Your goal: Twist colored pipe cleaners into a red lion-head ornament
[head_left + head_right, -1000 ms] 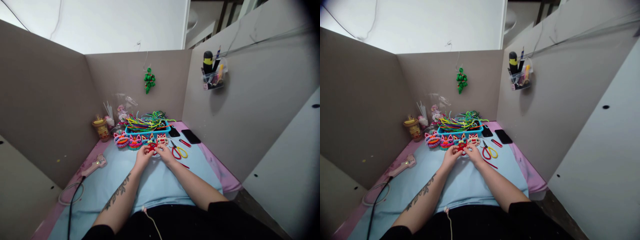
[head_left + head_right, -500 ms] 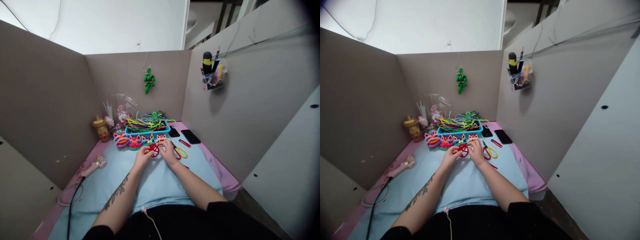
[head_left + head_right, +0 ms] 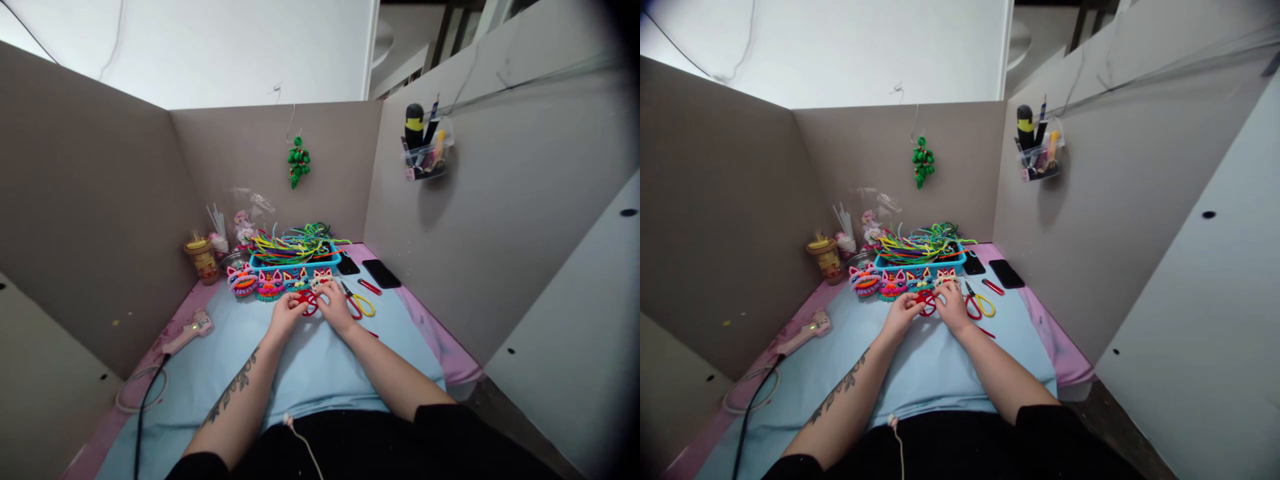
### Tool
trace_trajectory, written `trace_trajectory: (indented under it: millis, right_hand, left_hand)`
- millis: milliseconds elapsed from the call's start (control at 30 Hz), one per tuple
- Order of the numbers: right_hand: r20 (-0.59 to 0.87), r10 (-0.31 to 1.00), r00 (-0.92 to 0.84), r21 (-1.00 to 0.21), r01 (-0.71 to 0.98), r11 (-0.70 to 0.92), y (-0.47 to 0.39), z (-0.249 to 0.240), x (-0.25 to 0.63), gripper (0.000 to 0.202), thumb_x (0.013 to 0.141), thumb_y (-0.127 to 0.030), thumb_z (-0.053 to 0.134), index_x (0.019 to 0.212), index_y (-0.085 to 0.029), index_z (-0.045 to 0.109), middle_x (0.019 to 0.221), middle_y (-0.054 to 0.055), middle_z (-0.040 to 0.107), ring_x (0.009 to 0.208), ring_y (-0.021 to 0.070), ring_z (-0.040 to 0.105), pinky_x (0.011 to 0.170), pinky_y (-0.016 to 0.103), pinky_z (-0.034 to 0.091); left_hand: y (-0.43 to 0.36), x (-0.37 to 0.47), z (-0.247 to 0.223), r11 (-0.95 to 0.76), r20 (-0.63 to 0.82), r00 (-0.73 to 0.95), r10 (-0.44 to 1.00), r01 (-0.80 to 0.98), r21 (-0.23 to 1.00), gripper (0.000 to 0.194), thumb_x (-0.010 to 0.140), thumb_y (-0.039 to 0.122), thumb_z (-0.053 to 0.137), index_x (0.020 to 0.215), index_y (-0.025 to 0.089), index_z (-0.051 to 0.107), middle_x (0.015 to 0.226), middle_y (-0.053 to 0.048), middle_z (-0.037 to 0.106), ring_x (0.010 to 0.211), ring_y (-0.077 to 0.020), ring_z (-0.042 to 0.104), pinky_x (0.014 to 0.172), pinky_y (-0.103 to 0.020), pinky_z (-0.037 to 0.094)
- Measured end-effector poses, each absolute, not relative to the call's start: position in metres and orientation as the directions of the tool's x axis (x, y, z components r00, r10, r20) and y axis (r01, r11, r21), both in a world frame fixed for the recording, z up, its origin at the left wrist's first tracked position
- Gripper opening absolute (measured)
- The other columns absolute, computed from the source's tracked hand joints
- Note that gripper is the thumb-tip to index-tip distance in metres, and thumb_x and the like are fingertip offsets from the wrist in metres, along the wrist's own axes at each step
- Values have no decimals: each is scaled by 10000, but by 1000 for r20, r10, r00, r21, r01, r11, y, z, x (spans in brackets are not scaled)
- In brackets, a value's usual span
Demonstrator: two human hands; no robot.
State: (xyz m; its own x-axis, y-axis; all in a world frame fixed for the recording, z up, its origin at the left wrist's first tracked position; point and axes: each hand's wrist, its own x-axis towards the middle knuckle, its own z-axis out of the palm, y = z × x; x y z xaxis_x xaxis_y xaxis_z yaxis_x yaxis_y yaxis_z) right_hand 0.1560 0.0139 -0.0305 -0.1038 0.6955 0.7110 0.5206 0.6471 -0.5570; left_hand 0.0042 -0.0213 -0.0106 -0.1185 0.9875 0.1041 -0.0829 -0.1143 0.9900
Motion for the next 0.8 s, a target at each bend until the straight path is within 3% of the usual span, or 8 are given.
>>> trace_trajectory:
  millis: [133,233,500,800]
  right_hand:
    - [702,704,-108,-593,458,662,13,-29,155,146,703,-117,500,730,-213,608,817,36,582,887,208,522,857,376,393]
    - [662,744,-88,-676,358,644,13,-30,153,133,698,-129,488,717,-210,591,767,24,602,779,186,551,751,333,436]
    - [458,889,-14,-881,129,456,18,-39,147,39,655,-216,552,690,-204,566,669,-3,604,610,154,542,611,291,448]
    - [378,922,-81,-925,-67,373,19,-37,146,74,631,-233,591,672,-190,547,613,-26,558,572,121,508,569,247,418]
  left_hand:
    - [-20,4,-13,-155,150,-169,974,-20,988,304,547,255,720,767,161,534,547,48,552,498,-91,523,536,-207,401]
    - [-21,4,-13,-159,159,-178,971,17,987,291,556,258,713,769,161,540,567,32,581,513,-105,548,538,-215,420]
    - [-21,3,-14,-171,178,-171,969,53,984,287,568,256,711,776,155,541,562,31,580,509,-102,544,525,-208,416]
    - [-18,2,-17,-225,229,-147,962,50,973,273,568,245,702,769,160,537,578,32,569,515,-96,523,514,-199,391]
